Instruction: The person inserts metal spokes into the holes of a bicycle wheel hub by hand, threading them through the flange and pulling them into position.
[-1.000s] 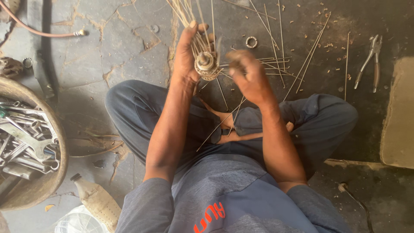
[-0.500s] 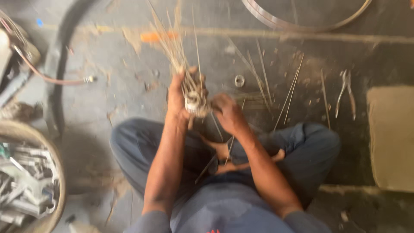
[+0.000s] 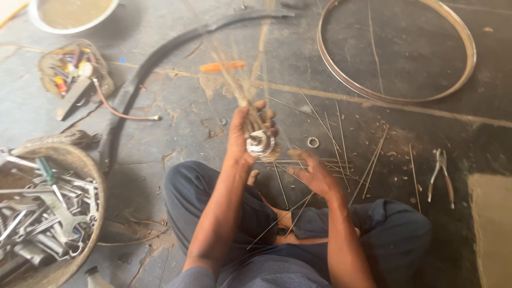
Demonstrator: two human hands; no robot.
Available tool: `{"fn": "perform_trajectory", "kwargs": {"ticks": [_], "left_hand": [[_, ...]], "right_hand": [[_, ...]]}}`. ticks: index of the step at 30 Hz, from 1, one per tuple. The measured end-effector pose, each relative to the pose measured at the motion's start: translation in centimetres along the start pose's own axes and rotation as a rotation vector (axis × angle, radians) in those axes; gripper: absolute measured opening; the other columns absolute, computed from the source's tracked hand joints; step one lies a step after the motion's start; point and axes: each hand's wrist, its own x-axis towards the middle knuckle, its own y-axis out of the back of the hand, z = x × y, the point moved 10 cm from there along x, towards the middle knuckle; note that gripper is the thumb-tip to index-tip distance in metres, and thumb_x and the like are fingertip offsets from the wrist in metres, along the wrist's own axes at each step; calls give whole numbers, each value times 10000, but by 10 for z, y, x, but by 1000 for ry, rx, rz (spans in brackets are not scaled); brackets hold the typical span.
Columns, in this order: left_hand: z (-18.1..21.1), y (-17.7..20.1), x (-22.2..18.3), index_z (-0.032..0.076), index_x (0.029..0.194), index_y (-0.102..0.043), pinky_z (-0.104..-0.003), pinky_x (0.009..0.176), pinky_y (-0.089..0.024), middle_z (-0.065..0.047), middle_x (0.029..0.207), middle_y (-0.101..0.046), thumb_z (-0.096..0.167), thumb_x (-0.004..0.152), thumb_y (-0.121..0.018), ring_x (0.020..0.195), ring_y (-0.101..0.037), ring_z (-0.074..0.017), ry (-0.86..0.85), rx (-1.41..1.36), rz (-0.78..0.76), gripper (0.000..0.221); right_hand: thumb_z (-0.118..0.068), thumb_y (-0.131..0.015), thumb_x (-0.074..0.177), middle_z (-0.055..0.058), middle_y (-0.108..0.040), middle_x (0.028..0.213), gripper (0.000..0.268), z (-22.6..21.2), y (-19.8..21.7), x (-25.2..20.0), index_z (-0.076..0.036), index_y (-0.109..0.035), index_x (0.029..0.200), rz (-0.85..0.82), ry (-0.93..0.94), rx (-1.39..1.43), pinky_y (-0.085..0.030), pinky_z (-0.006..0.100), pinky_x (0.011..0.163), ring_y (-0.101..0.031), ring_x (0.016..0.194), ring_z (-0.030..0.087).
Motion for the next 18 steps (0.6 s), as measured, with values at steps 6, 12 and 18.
{"fn": "perform_trajectory", "kwargs": {"ticks": [6, 12, 18], "left_hand": [[-16, -58, 17, 31, 1188, -607, -388, 663, -592, -181, 947, -699, 401, 976, -689, 725, -685, -242, -46, 73, -77, 434], [-22, -103, 18, 20, 1122, -659, -377, 689, -606, -178, 928, -702, 379, 980, -645, 747, -701, -238, -112, -8, -124, 387], [-26, -108, 1, 27, 1047, -654, -359, 686, -602, -202, 950, -687, 408, 996, -596, 757, -693, -245, -126, -184, -166, 388]], "right_hand": [[-217, -684, 990, 62, -705, 1188, 285, -36, -20, -8, -48, -695, 1218, -161, 172, 809, -501, 344, 1006, -634, 1139, 160], [-122, -666, 954, 92, -766, 1006, 160, 15, 75, -18, -50, -765, 1057, 337, 74, 277, -559, 337, 866, -723, 951, 208], [-131, -654, 959, 136, -741, 1110, 212, 58, 131, -45, -56, -740, 1138, 578, -63, 42, -541, 376, 887, -711, 1036, 280]]}}
